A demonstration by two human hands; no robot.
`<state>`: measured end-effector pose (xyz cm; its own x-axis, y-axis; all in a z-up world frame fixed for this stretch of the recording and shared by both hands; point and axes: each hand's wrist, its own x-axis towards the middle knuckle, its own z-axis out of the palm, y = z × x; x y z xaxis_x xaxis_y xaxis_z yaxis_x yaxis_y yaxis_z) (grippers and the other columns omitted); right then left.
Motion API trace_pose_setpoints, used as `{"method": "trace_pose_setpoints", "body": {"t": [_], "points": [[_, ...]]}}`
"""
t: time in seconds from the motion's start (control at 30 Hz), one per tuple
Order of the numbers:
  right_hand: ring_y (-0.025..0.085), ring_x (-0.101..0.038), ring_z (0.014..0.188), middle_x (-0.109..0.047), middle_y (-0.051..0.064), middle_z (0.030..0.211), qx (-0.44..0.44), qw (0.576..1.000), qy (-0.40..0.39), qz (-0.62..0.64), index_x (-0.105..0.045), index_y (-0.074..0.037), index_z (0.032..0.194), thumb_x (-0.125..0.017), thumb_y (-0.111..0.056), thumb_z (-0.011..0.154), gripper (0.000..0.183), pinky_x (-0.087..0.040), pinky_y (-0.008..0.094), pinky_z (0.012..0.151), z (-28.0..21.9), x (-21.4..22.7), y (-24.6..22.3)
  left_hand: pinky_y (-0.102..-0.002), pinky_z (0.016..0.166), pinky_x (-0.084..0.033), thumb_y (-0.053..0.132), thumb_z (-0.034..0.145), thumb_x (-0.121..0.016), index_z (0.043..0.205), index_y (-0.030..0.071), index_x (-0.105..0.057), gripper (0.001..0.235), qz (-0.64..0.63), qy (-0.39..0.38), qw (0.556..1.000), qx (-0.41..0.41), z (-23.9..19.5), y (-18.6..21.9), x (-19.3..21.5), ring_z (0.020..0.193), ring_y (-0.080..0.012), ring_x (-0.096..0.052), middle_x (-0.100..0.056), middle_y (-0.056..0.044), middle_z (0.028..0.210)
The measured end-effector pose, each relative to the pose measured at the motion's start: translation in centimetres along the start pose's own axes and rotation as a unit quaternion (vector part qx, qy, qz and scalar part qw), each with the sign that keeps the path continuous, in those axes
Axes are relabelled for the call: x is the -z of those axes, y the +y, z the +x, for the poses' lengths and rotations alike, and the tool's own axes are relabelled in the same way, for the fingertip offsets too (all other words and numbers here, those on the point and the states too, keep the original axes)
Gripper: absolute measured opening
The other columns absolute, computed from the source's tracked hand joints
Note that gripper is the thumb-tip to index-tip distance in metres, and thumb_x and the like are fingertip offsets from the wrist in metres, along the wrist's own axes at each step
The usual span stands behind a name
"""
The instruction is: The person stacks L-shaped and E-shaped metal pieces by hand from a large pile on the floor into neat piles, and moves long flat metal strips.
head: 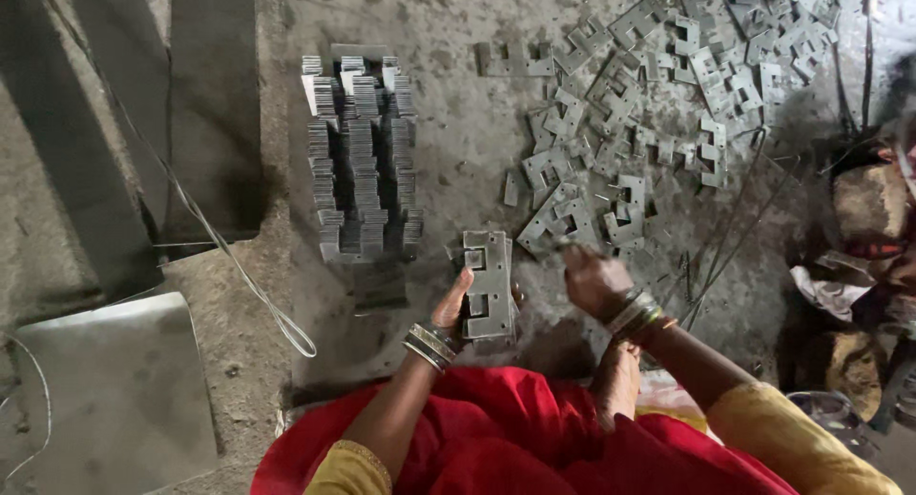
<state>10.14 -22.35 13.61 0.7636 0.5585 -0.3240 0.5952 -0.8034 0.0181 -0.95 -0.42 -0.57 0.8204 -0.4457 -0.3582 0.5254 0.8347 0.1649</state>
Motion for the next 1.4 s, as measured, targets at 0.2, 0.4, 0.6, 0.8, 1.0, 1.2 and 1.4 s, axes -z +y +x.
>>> {"method": "trace_pose_setpoints", "body": {"t": [0.2,0.4,0.6,0.8,1.0,1.2,1.4], "points": [[0.042,-0.071,0.115,-0.068,0.024,0.126,0.29,0.892,0.346,0.016,-0.058,0.0,0.116,-0.06,-0.006,0.09,0.027,-0.06,0.052,0.099,-1.6,6.1,-0.9,-0.042,0.082,-0.061,0.069,0.089,-0.064,0.13,0.008,-0.064,0.074,0.017,0.091,0.996,0.013,1.4,-0.3,1.4,0.092,-0.0238,-0.072,-0.073,-0.011,0.109],[0.041,-0.067,0.105,-0.071,0.022,0.106,-0.077,0.994,0.069,0.02,-0.054,0.002,0.135,-0.074,-0.027,0.086,0.06,-0.054,0.053,0.09,1.9,3.1,2.9,-0.044,0.088,-0.06,0.069,0.088,-0.06,0.135,0.005,-0.059,0.08,-0.003,0.008,0.999,0.035,-0.1,0.3,0.1,0.1,-0.0263,-0.072,-0.073,-0.013,0.115],[0.047,-0.067,0.096,-0.069,0.026,0.102,-0.219,0.964,0.026,0.15,-0.051,0.003,0.129,-0.086,-0.04,0.072,0.08,-0.055,0.053,0.082,5.0,-4.4,8.7,-0.044,0.092,-0.059,0.057,0.091,-0.067,0.134,0.004,-0.061,0.068,0.015,0.069,0.996,0.056,0.6,-0.5,1.3,0.104,-0.0268,-0.071,-0.072,-0.014,0.121],[0.023,-0.067,0.078,-0.071,0.013,0.086,-0.222,0.913,0.031,0.34,-0.067,-0.003,0.11,-0.09,-0.026,0.071,0.051,-0.053,0.039,0.066,5.7,-10.9,16.8,-0.042,0.089,-0.059,0.049,0.098,-0.07,0.132,0.001,-0.062,0.06,-0.032,0.059,0.998,0.011,1.6,-1.7,3.1,0.101,-0.0266,-0.07,-0.071,-0.013,0.117],[0.011,-0.061,0.073,-0.069,0.005,0.086,-0.102,0.789,0.069,0.602,-0.071,-0.001,0.098,-0.08,0.004,0.083,0.019,-0.048,0.029,0.059,4.8,-8.2,18.6,-0.04,0.093,-0.06,0.047,0.091,-0.072,0.131,0.004,-0.06,0.06,0.022,0.056,0.997,-0.045,1.2,-0.7,1.7,0.105,-0.024,-0.072,-0.072,-0.011,0.119],[0.018,-0.07,0.07,-0.079,0.009,0.09,-0.102,0.896,-0.053,0.428,-0.073,-0.004,0.101,-0.082,-0.009,0.079,0.024,-0.06,0.03,0.062,4.4,6.0,6.4,-0.044,0.086,-0.061,0.044,0.089,-0.073,0.132,0.008,-0.059,0.058,0.03,0.075,0.996,-0.046,1.2,-0.6,1.1,0.101,-0.0252,-0.072,-0.072,-0.009,0.115],[0.022,-0.077,0.084,-0.075,0.009,0.102,-0.063,0.903,-0.104,0.411,-0.066,-0.013,0.118,-0.072,-0.01,0.084,0.035,-0.065,0.035,0.07,5.6,6.4,2.0,-0.043,0.085,-0.063,0.045,0.083,-0.079,0.13,0.009,-0.06,0.062,-0.006,0.093,0.996,0.0,1.2,-1.0,2.1,0.099,-0.0222,-0.074,-0.072,-0.008,0.115]]}}
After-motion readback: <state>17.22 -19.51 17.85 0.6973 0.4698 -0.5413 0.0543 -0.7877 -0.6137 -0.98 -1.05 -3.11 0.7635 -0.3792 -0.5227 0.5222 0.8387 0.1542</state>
